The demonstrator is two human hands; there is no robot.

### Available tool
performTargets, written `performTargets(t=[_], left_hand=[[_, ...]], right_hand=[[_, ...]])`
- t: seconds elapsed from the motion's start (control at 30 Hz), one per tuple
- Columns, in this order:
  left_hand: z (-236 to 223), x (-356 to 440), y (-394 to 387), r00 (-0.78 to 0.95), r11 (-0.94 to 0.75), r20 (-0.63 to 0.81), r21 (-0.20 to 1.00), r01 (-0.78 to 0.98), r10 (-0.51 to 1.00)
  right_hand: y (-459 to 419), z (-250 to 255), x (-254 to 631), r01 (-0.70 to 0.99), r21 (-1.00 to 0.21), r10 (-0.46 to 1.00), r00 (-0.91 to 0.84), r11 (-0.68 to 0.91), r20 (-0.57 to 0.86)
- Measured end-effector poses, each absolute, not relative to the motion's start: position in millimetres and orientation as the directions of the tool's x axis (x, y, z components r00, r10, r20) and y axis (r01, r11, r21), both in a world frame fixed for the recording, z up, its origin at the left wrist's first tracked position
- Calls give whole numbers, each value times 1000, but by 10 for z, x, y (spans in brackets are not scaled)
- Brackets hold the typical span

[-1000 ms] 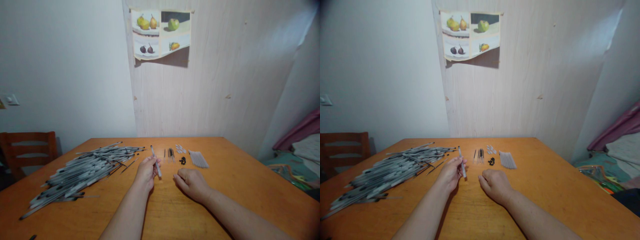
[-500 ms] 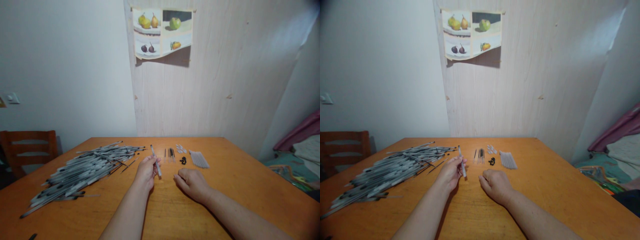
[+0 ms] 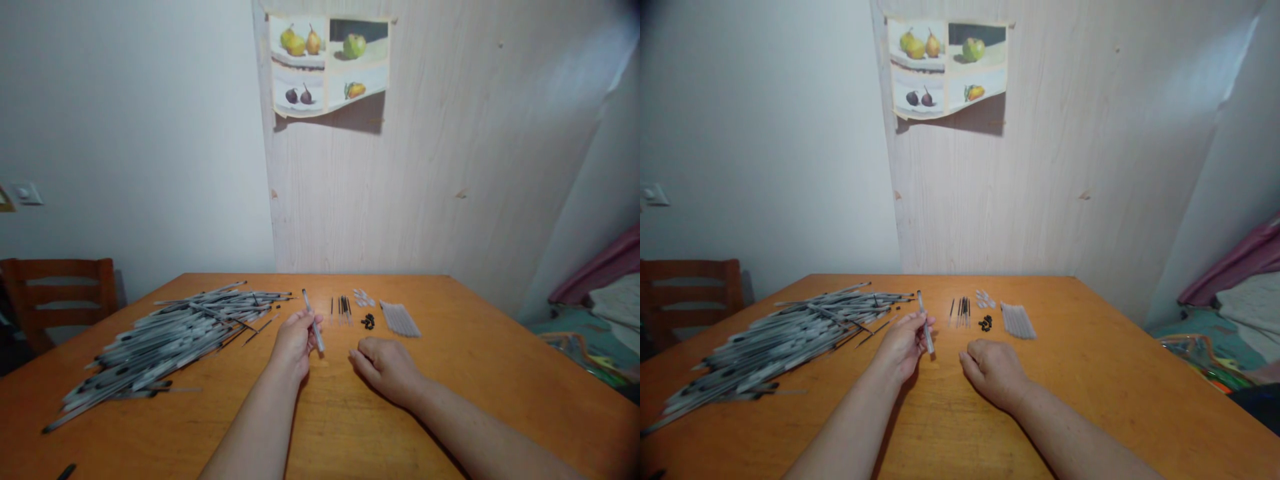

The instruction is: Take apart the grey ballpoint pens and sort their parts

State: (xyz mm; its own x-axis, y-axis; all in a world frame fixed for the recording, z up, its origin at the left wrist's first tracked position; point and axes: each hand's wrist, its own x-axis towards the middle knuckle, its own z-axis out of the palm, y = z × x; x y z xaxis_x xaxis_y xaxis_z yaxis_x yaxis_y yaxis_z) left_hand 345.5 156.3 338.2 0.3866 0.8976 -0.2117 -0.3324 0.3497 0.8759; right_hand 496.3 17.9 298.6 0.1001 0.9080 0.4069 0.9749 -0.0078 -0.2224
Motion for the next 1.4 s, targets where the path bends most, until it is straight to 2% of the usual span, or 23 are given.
performTargets(t=[0.27,0.37,0.67,0.87,1.07,1.17,1.27,1.4], left_hand=[[3366,3451,1567,394,349,-204,873,-341,896],[3354,3463,1563,408,354,-205,873,-335,890],[3391,3474,1440,527,359,-166,887,-290,834],[3375,3509,1314,644,314,-76,912,-263,762],[3417,3526,1207,706,364,-85,896,-254,703],[3457,3522,1185,688,415,-115,863,-287,716],[3472,3528,1193,644,430,-123,835,-345,755],[3461,3550,1209,604,427,-115,809,-404,789]], right_hand=[[177,2976,4963,976,-216,909,105,-16,403],[168,2992,4950,968,-251,905,127,-23,407],[211,3022,4999,843,-538,844,268,29,464],[226,3076,5093,707,-699,775,377,112,507],[223,3111,5093,496,-859,770,496,128,401],[225,3100,5026,352,-925,838,454,143,303],[213,3070,4923,191,-974,932,315,122,178],[180,3061,4801,156,-983,983,139,94,116]])
